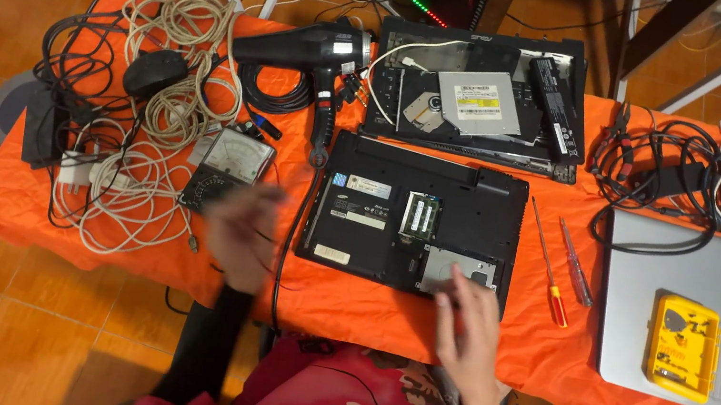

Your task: The recorder is seen repairing a laptop by installing a component and using a screwdriver.

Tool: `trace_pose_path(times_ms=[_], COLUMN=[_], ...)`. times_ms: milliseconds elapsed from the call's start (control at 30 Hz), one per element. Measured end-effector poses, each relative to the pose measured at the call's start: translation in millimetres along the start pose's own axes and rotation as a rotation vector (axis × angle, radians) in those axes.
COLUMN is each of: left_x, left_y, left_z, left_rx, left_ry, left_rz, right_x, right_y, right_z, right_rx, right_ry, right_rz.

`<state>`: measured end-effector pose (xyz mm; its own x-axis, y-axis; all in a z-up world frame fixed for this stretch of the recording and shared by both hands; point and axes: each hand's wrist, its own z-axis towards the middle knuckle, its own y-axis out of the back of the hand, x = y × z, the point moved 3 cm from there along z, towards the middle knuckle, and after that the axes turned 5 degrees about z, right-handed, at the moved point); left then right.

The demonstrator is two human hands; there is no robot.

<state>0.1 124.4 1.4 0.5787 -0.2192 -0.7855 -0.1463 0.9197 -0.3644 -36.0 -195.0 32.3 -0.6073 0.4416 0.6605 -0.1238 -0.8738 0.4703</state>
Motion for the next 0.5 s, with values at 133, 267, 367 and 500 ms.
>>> trace_pose_path(times_ms=[133,267,367,500], left_x=[-23,-44,-33,-35], left_y=[75,133,182,222], left_z=[45,69,73,83], left_rx=[-0.327,-0.39,-0.27,-0.123], left_ry=[-0.232,-0.124,-0.152,-0.094], left_rz=[0.508,0.539,0.591,0.604], right_x=[-25,-50,-65,-73], right_y=[28,51,59,58], right_z=[-18,-44,-55,-51], right_rx=[-0.096,-0.174,-0.18,-0.219], right_ry=[-0.171,-0.219,-0.225,-0.288], right_rz=[-0.022,-0.092,-0.076,-0.095])
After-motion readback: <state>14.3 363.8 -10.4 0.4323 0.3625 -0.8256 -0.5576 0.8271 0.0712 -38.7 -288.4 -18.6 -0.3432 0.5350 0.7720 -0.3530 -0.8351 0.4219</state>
